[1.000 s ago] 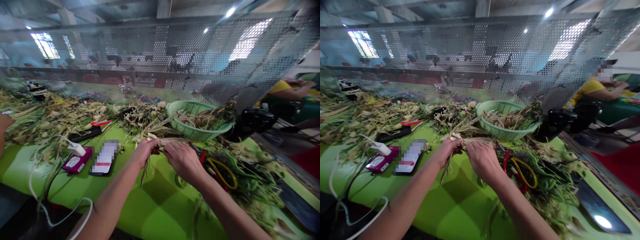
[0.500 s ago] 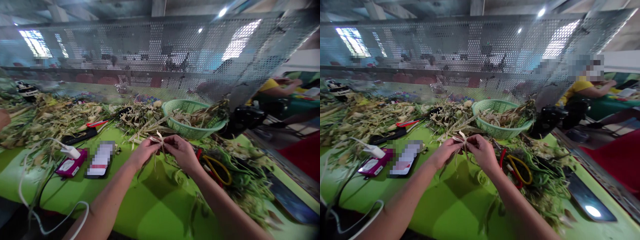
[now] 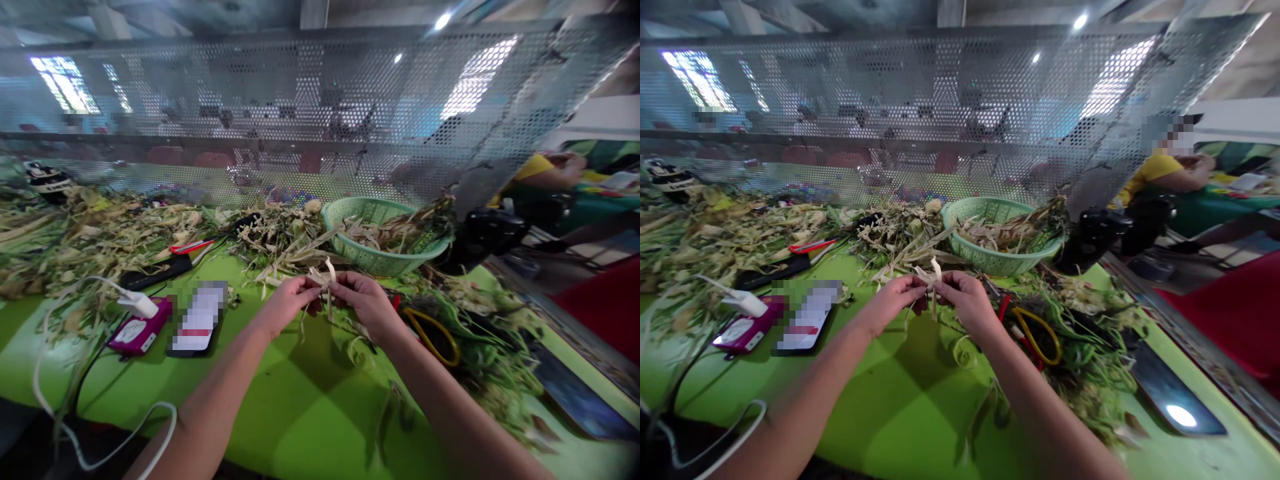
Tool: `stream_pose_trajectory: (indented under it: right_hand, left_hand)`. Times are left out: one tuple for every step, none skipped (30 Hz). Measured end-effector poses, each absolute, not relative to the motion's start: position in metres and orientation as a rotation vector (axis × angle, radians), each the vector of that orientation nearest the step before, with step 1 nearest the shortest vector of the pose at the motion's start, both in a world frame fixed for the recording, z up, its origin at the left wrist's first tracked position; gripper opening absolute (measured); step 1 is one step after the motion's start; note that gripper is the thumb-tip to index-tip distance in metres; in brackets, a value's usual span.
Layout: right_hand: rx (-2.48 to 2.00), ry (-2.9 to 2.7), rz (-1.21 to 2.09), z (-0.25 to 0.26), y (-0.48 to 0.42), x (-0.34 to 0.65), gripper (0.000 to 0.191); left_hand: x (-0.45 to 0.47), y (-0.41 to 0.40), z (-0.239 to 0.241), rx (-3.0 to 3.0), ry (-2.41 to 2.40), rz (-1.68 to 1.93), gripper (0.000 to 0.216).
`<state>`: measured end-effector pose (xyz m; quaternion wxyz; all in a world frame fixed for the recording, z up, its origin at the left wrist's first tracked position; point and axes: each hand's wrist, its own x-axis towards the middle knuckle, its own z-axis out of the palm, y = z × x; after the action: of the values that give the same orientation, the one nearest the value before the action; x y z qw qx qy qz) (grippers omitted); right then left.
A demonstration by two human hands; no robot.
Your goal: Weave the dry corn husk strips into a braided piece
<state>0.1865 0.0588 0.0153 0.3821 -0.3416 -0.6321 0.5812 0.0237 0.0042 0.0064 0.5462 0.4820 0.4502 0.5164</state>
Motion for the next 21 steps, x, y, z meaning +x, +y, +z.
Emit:
stream_pose_trajectory:
  right_hand:
    - [-0.860,-1.557,1.524,0.016,0.058,0.186,0.026]
    - [-0.845,-1.504,1.561,0.016,0.056,0.185,0.026]
    - [-0.827,-1.453,1.596,0.016,0.055,0.184,0.025]
    - [-0.807,-1.404,1.632,0.015,0.053,0.184,0.025]
    - [-0.789,-1.357,1.667,0.015,0.052,0.183,0.024]
    - [-0.777,-1.314,1.699,0.014,0.050,0.183,0.023]
    - [-0.773,-1.276,1.725,0.013,0.050,0.183,0.022]
    - [-0.775,-1.249,1.746,0.013,0.049,0.182,0.022]
    - [-0.781,-1.230,1.759,0.012,0.049,0.182,0.022]
    - [-0.787,-1.220,1.769,0.011,0.050,0.182,0.022]
    - [-0.789,-1.219,1.776,0.011,0.051,0.183,0.023]
    - [-0.791,-1.229,1.777,0.011,0.052,0.183,0.023]
    - [-0.794,-1.252,1.765,0.011,0.053,0.183,0.024]
    - [-0.800,-1.289,1.737,0.012,0.054,0.184,0.024]
    - [-0.810,-1.335,1.694,0.014,0.055,0.184,0.025]
    - [-0.824,-1.387,1.640,0.015,0.056,0.185,0.026]
    - [-0.838,-1.436,1.585,0.017,0.056,0.185,0.027]
    - [-0.847,-1.480,1.539,0.018,0.056,0.186,0.027]
    - [-0.849,-1.513,1.507,0.020,0.056,0.186,0.027]
    - [-0.848,-1.537,1.490,0.021,0.056,0.186,0.028]
    - [-0.842,-1.551,1.484,0.022,0.056,0.186,0.028]
  left_hand:
    - [0.023,0.004,0.006,1.143,1.059,1.220,0.032]
    - [0.023,0.004,0.006,1.138,1.042,1.225,0.033]
    - [0.023,0.004,0.005,1.128,1.014,1.235,0.034]
    - [0.023,0.004,0.004,1.119,0.973,1.243,0.035]
    - [0.023,0.005,0.003,1.114,0.926,1.245,0.036]
    - [0.023,0.005,0.002,1.116,0.881,1.240,0.036]
    - [0.023,0.006,0.001,1.123,0.846,1.234,0.035]
    - [0.024,0.006,0.000,1.136,0.825,1.230,0.034]
    - [0.024,0.007,-0.001,1.151,0.816,1.232,0.032]
    - [0.025,0.007,-0.001,1.164,0.819,1.236,0.031]
    - [0.026,0.007,-0.002,1.172,0.831,1.243,0.030]
    - [0.026,0.007,-0.002,1.177,0.851,1.250,0.029]
    - [0.027,0.006,-0.001,1.180,0.877,1.255,0.029]
    - [0.027,0.006,0.000,1.186,0.902,1.257,0.029]
    - [0.028,0.005,0.001,1.190,0.925,1.262,0.029]
    - [0.028,0.004,0.003,1.200,0.948,1.268,0.029]
    - [0.028,0.003,0.005,1.218,0.976,1.272,0.031]
    - [0.028,0.002,0.007,1.241,1.005,1.273,0.032]
    - [0.028,0.001,0.008,1.263,1.032,1.274,0.033]
    - [0.027,0.001,0.010,1.282,1.056,1.272,0.033]
    - [0.027,0.000,0.011,1.291,1.073,1.268,0.033]
